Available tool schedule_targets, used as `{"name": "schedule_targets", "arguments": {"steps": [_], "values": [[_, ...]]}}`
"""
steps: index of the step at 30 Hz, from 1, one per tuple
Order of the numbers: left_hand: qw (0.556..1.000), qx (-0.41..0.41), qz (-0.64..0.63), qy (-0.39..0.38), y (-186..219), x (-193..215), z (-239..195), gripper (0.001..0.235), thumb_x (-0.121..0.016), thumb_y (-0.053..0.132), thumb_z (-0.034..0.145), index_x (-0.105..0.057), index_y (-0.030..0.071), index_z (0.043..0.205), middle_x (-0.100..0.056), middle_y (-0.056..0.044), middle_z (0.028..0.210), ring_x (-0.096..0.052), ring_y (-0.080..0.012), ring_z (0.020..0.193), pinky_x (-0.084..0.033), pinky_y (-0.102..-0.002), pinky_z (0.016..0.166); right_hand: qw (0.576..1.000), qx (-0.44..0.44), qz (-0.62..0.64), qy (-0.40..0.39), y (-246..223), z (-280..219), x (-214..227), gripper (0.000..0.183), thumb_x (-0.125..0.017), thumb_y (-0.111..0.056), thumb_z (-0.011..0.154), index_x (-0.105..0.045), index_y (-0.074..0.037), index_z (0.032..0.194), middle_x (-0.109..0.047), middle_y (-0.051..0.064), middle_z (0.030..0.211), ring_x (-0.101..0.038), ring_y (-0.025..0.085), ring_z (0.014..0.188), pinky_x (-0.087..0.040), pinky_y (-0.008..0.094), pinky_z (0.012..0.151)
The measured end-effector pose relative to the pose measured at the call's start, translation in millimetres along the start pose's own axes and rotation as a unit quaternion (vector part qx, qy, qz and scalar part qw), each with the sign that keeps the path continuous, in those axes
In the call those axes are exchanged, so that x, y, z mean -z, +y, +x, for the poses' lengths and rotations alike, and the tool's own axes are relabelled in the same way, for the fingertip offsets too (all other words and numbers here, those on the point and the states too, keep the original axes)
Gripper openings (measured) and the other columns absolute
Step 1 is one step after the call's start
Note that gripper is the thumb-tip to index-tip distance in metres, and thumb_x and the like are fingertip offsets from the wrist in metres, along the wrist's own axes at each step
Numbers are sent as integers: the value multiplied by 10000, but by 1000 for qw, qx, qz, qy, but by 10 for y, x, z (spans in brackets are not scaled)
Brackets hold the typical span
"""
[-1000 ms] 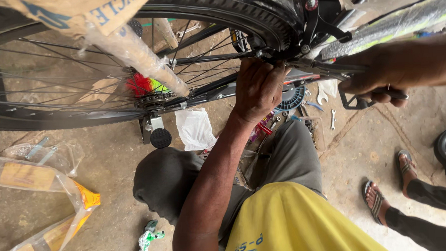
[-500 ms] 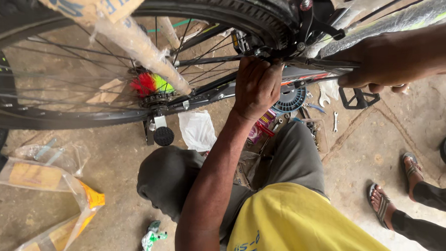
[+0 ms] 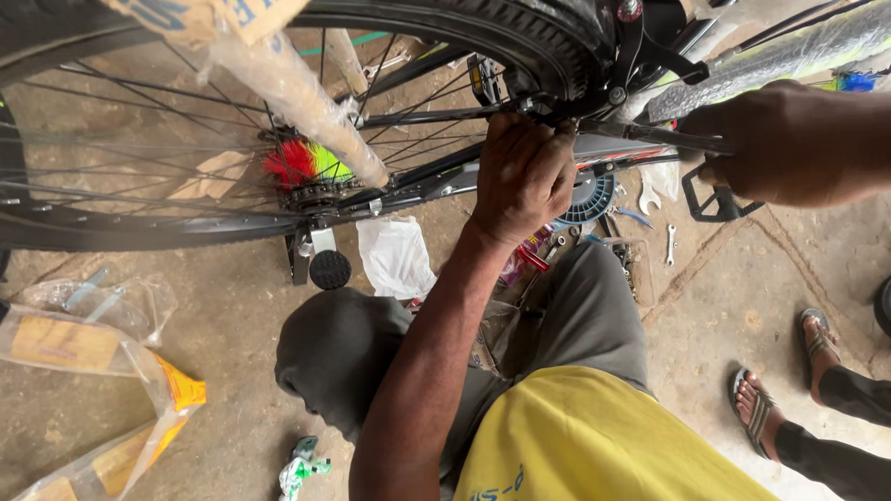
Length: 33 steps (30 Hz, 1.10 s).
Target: The person assembles a bicycle by attaching the front fork and rear wheel. They use pliers and a wrench to tighten bolts and secure the components to the frame.
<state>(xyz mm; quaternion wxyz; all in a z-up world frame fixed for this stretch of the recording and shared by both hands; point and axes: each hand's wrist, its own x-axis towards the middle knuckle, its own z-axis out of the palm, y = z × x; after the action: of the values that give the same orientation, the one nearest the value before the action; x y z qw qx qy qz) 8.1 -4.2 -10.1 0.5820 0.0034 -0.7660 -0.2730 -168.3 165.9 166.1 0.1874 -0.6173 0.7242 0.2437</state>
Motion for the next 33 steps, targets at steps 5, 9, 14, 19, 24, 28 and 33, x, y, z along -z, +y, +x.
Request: {"name": "schedule_targets", "arguments": {"steps": [5,9,14,19,24,28,33], "values": [[1000,3,-13,9,-39,-102,-133,165,-636,2,892,-634,51,1050,-549,0,719,-551,-167,700,-444,-429,888,972,-149,-171,-57,-394,-115,371,603,-646,-232,917,-477,-163,1491,-670,90,1040,-732,199,777,-638,340,656],[999,-5,-24,35,-62,-182,-142,192,-628,57,852,-621,74,1043,-571,-16,778,-578,-198,771,-425,-425,936,949,-78,-280,118,-411,-144,292,407,-584,-217,1028,-537,-105,1416,-670,173,997,-720,280,903,-632,402,732],[999,-3,-3,38,86,39,39,132,-644,66,912,-641,72,1044,-636,-61,880,-594,-262,857,-426,-394,926,918,-37,-290,269,-310,-208,-19,534,-548,-225,946,-532,-57,1453,-642,205,1031,-701,321,914,-609,460,775],[992,104,25,65,281,129,-69,69,-704,146,916,-667,91,933,-598,12,704,-519,-132,627,-401,-372,683,969,-66,-43,234,-198,-109,-993,463,-512,-170,968,-550,-100,1424,-653,182,1045,-673,315,861,-539,498,728],[765,574,-273,105,776,170,-790,330,-715,338,1003,-610,55,871,-523,23,701,-471,-99,642,-380,-295,615,814,-213,520,147,-1103,83,-1859,610,-687,-335,983,-517,-76,1507,-746,237,1053,-704,357,933,-541,448,833],[602,545,-565,144,1019,89,-1134,397,-690,386,885,-694,84,1143,-641,11,907,-607,-106,830,-509,-291,777,741,115,502,430,-1598,72,-1601,466,-659,-218,999,-549,57,1358,-646,205,1228,-643,389,1082,-502,450,925],[563,544,-606,143,1008,209,-1281,354,-650,252,1031,-621,3,1281,-669,-92,1125,-630,-205,1037,-492,-379,973,734,142,489,450,-1562,204,-1447,179,-688,-92,970,-672,-14,1130,-662,134,1033,-683,316,935,-543,397,819]]}}
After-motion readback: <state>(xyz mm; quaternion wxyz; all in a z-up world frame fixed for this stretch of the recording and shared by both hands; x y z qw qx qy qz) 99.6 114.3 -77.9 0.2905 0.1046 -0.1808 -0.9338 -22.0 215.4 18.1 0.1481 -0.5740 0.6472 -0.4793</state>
